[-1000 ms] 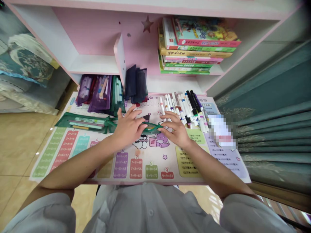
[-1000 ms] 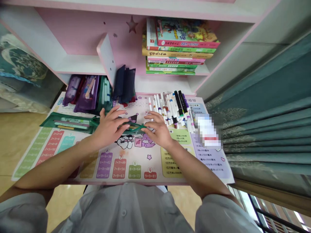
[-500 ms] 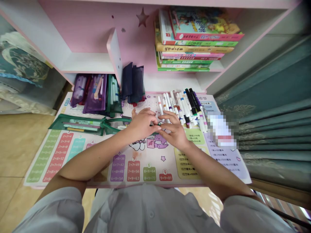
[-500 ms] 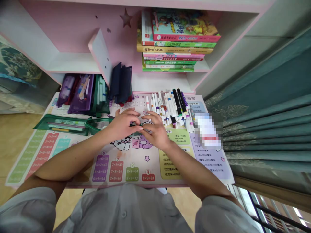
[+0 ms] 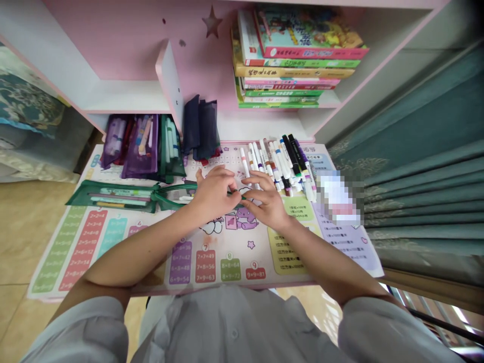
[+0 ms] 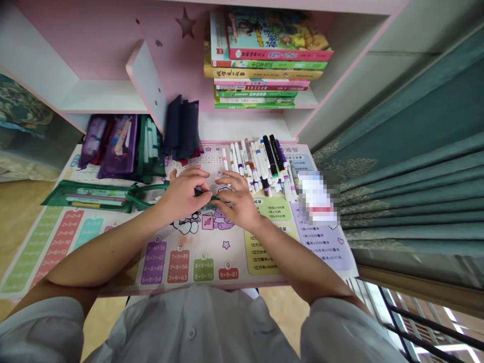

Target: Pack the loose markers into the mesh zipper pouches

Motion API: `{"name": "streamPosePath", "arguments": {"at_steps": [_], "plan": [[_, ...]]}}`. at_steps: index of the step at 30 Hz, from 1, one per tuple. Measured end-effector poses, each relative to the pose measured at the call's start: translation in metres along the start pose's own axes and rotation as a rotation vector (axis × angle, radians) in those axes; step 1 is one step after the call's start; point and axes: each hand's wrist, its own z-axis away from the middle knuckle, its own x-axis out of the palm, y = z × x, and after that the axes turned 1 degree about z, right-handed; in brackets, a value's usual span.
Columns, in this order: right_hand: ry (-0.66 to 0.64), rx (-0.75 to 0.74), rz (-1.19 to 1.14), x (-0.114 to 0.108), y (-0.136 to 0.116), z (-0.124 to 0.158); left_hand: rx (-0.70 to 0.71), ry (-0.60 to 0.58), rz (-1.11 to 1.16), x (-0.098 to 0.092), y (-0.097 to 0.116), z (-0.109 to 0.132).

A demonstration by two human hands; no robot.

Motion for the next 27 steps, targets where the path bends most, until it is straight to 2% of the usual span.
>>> {"name": "streamPosePath", "arguments": {"at_steps": [8, 27], "plan": [[0.004, -0.007, -0.003, 0.0, -0.001, -0.001, -0.033, -0.018, 0.004, -0.005, -0.002, 0.003], [0.003, -0.003, -0.001, -0.001, -0.001, -0.001, -0.013, 0.042, 0.024, -0.005, -0.019, 0.013]]}}
